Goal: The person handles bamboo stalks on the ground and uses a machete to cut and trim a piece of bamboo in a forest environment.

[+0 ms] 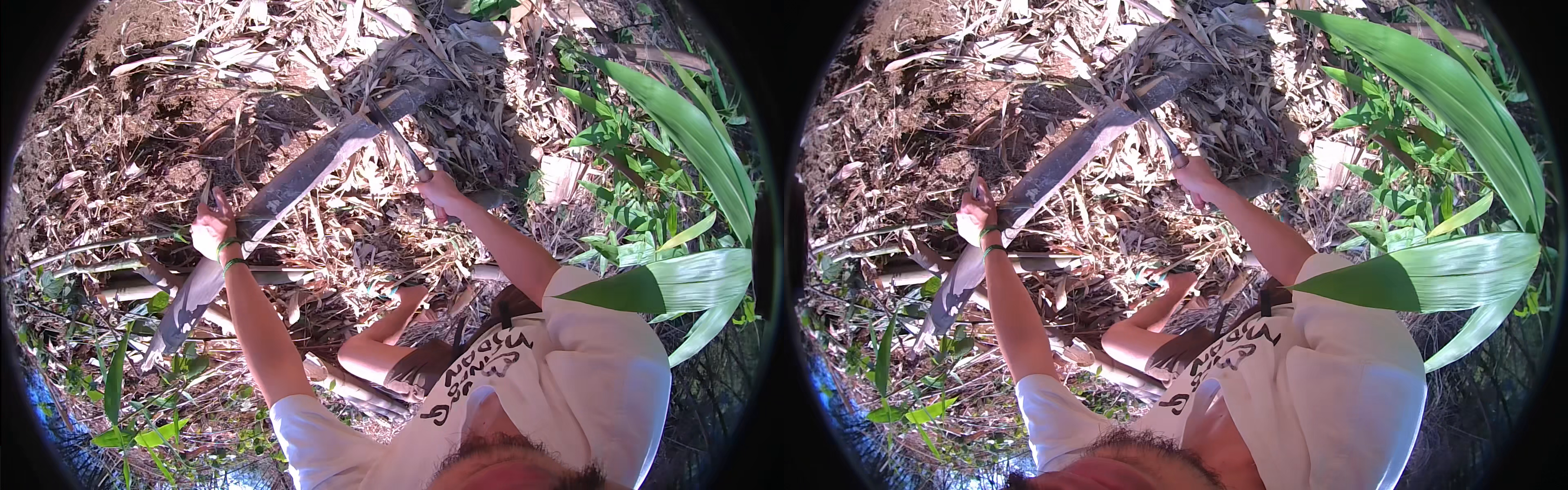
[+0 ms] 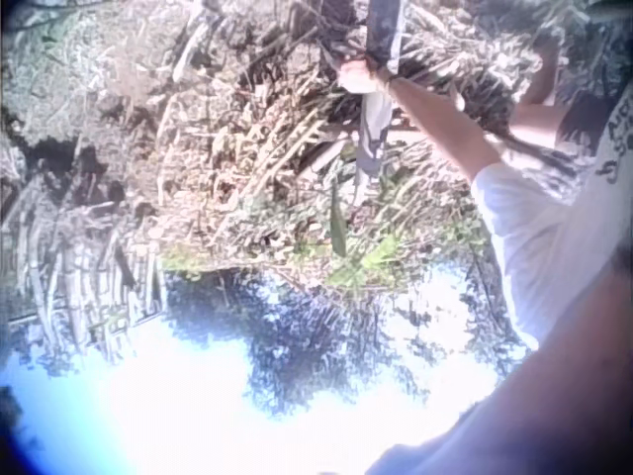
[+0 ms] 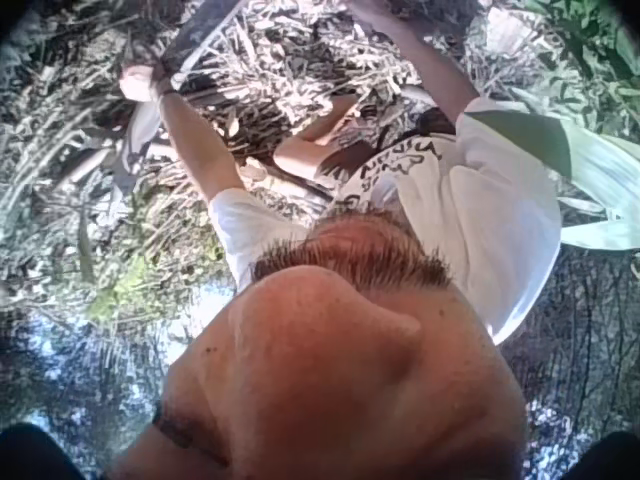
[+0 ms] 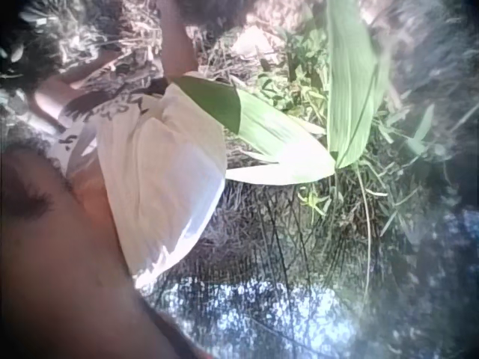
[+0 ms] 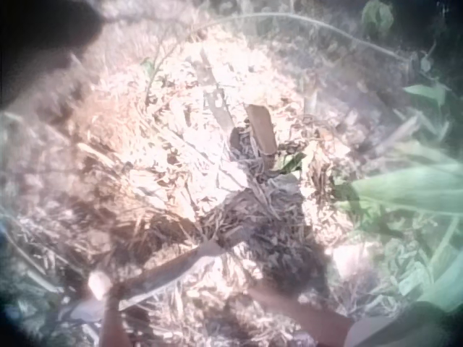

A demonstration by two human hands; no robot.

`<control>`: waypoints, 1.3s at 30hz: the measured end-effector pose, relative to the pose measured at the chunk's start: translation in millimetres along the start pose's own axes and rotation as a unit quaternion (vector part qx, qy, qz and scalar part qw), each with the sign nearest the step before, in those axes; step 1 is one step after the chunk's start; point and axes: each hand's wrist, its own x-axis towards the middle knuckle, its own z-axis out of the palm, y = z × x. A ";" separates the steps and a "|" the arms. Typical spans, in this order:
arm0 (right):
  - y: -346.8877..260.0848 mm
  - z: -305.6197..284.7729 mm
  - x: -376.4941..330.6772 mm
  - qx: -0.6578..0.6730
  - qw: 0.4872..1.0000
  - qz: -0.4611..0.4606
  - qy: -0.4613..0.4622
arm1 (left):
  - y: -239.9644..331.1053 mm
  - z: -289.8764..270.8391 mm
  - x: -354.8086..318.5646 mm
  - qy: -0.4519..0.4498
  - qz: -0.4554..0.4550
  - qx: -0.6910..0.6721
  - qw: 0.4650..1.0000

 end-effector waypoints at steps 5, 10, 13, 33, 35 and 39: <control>29.7 -71.7 -91.2 -0.134 0.985 -0.065 0.085 | 5.4 -6.9 7.6 -0.006 0.015 0.029 0.999; 92.2 -179.2 -149.6 -0.226 0.959 -0.049 0.166 | 65.9 -47.2 30.2 -0.068 0.184 0.152 0.969; 117.3 -223.1 -176.9 -0.239 0.943 -0.107 0.207 | 98.7 -43.0 48.6 -0.194 0.235 0.077 0.949; 90.5 -223.8 -207.5 -0.335 0.897 -0.228 0.178 | 116.8 -44.4 -36.9 -0.333 0.059 0.002 0.941; 101.8 -223.6 -199.2 -0.301 0.934 -0.111 0.155 | 115.3 -25.5 -54.0 -0.253 0.098 -0.033 0.962; 42.0 -164.4 -162.8 -0.213 0.962 -0.095 0.143 | 127.9 -56.4 -97.7 -0.124 0.275 0.097 0.948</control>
